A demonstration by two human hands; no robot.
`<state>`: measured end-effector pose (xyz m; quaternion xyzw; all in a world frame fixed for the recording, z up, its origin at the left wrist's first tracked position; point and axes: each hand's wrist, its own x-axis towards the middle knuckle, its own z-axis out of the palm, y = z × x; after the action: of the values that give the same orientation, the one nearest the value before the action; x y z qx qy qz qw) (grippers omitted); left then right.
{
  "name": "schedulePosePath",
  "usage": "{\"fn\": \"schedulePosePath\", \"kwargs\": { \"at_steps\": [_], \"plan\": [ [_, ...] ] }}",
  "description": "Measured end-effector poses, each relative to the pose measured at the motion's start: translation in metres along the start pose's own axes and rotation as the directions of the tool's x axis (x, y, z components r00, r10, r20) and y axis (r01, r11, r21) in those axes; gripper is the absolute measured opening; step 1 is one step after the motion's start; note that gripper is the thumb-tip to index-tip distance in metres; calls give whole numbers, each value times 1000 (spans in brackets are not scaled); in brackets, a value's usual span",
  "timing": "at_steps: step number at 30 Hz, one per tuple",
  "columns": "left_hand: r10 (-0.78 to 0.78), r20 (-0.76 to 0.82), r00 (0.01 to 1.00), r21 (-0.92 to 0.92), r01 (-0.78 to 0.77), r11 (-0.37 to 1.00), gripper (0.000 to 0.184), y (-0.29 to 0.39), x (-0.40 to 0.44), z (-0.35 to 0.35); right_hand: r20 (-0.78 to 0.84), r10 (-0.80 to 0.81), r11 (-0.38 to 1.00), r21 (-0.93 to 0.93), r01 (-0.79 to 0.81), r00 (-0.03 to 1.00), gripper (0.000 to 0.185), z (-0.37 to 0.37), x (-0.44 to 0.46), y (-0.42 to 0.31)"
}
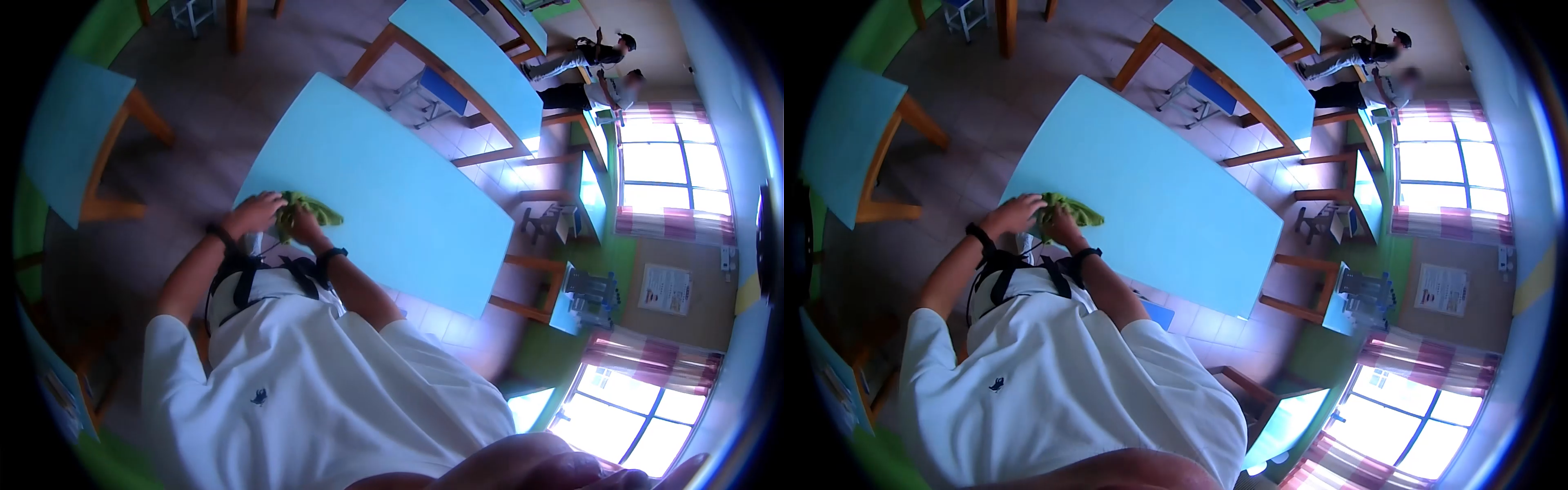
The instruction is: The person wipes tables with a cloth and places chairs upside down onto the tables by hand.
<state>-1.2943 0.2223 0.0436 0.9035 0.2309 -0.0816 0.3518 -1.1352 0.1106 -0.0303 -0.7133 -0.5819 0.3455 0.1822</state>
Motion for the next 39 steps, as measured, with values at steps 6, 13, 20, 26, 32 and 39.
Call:
{"fn": "schedulePosePath", "kwargs": {
  "at_steps": [6,13,20,26,32,39],
  "plan": [
    [74,14,997,172,-75,982,62,-69,-11,56,306,-200,724,-595,351,931,59,22,-14,-3],
    [130,-49,990,109,-124,986,59,-73,-31,59,-17,236,971,-29,-236,972,56,5,-69,18],
    [-38,-195,980,40,47,998,57,-94,-87,57,-91,357,853,-375,-364,930,82,7,-5,0],
    [-512,-185,839,-278,455,846,56,-107,-158,111,142,134,827,-561,-32,981,64,22,46,-19],
    [-684,211,698,-378,703,602,50,-95,-190,102,47,-72,888,-452,86,996,53,75,49,-35],
    [-549,226,805,-566,567,598,38,-159,-168,123,-115,56,995,-76,-65,992,53,37,-7,24]
  ]
}}
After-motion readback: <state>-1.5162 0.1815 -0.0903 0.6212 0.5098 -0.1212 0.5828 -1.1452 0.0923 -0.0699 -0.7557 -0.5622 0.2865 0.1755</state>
